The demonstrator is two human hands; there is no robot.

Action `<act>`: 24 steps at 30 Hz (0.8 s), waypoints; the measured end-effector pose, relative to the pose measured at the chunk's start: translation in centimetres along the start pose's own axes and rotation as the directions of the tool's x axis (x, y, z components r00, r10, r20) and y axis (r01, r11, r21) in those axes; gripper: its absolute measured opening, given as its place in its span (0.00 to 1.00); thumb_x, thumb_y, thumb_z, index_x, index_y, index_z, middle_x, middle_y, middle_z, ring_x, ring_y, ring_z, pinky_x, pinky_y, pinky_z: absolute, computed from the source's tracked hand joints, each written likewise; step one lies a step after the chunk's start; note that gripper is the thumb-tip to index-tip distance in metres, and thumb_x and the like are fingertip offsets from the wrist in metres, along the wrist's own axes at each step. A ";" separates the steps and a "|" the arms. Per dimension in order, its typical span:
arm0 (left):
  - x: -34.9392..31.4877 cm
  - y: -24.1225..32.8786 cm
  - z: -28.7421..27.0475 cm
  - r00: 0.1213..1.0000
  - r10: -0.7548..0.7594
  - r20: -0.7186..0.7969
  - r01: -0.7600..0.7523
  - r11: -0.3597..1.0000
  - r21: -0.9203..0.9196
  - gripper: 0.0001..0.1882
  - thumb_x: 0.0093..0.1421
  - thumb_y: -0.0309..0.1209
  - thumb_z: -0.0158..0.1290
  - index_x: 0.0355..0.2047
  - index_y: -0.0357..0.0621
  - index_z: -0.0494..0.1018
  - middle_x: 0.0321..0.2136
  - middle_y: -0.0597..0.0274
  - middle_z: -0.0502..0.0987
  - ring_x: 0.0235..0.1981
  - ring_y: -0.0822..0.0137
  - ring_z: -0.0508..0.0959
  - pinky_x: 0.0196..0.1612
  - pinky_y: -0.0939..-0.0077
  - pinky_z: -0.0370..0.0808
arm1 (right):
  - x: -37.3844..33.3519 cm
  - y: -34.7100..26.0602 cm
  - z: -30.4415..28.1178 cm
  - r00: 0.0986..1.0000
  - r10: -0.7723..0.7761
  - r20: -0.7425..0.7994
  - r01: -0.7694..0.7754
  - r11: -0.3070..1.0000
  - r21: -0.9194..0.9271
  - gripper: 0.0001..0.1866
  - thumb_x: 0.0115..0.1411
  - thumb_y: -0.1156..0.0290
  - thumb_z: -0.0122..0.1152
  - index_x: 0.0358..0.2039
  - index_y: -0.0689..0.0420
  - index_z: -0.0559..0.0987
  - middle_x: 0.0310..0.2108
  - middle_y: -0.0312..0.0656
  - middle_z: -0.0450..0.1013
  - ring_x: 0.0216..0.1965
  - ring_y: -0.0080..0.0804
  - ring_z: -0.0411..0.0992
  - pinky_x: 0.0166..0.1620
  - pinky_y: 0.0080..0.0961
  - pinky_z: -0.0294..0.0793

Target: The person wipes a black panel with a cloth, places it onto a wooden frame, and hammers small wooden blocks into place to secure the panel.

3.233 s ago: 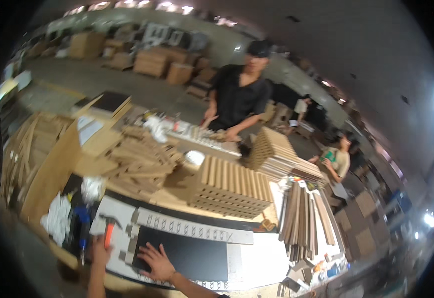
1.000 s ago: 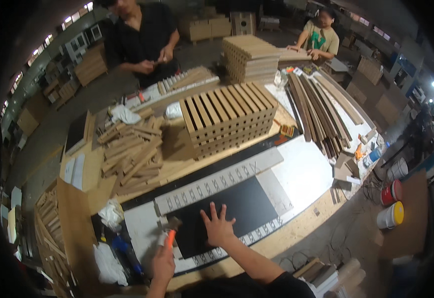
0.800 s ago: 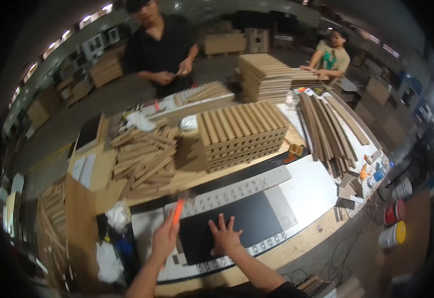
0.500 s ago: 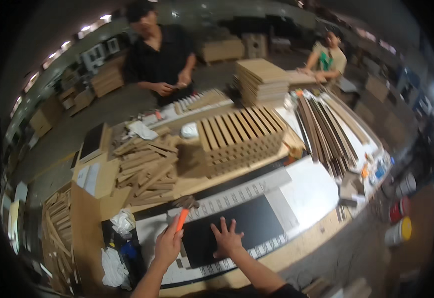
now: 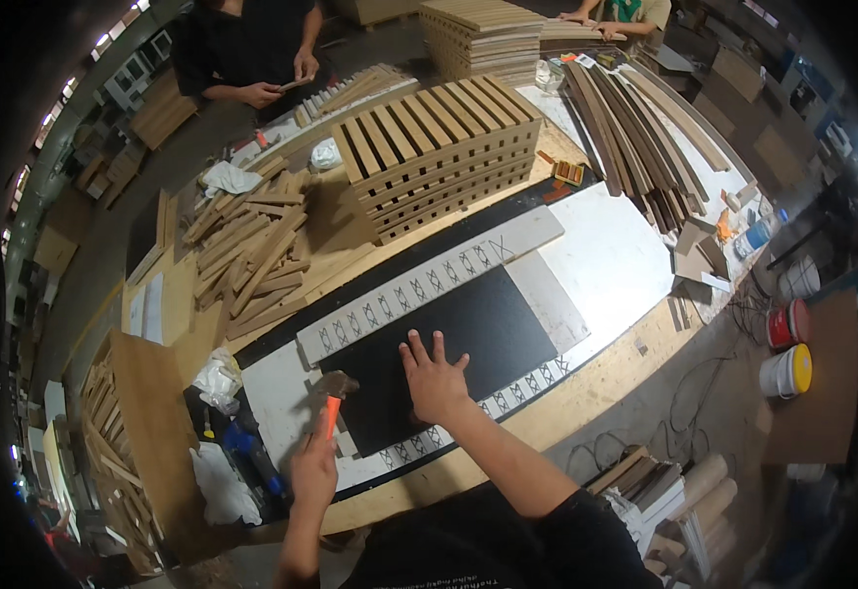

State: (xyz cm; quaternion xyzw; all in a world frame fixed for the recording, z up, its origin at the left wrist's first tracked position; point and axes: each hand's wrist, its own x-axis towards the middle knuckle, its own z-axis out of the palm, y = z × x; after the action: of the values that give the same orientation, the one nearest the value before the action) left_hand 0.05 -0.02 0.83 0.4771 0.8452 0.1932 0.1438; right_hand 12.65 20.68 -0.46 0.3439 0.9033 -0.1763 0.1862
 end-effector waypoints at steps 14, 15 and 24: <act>-1.0 -0.5 0.9 0.941 0.193 -0.280 -0.214 0.976 -0.047 0.33 0.56 0.23 0.49 0.63 0.55 0.60 0.29 0.50 0.73 0.26 0.47 0.75 0.29 0.57 0.74 | -0.7 -0.8 -1.4 1.000 -0.005 0.031 0.003 0.999 0.051 0.58 0.41 0.56 0.75 0.67 0.52 0.49 0.70 0.39 0.38 0.69 0.52 0.40 0.59 0.64 0.58; -1.1 -0.7 1.3 0.981 0.121 -0.152 -0.128 0.991 -0.035 0.32 0.56 0.23 0.49 0.63 0.53 0.60 0.28 0.51 0.73 0.25 0.48 0.76 0.29 0.58 0.75 | -0.3 -0.4 -0.7 1.000 0.007 0.011 -0.007 0.999 0.037 0.55 0.43 0.57 0.73 0.67 0.51 0.49 0.70 0.39 0.38 0.69 0.52 0.40 0.59 0.64 0.58; -2.4 -1.2 0.2 0.967 0.122 -0.222 -0.148 0.984 -0.103 0.31 0.56 0.23 0.51 0.62 0.52 0.62 0.30 0.49 0.75 0.29 0.49 0.77 0.31 0.59 0.76 | -0.7 0.1 -0.6 1.000 -0.007 -0.023 0.008 0.999 0.039 0.56 0.43 0.56 0.72 0.67 0.51 0.48 0.70 0.39 0.38 0.69 0.53 0.40 0.59 0.66 0.57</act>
State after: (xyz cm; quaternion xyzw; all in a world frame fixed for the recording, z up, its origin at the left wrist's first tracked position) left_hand 0.45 -2.56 0.25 0.5005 0.8083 0.3030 0.0661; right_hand 13.07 20.65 0.40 0.3462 0.9030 -0.1907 0.1682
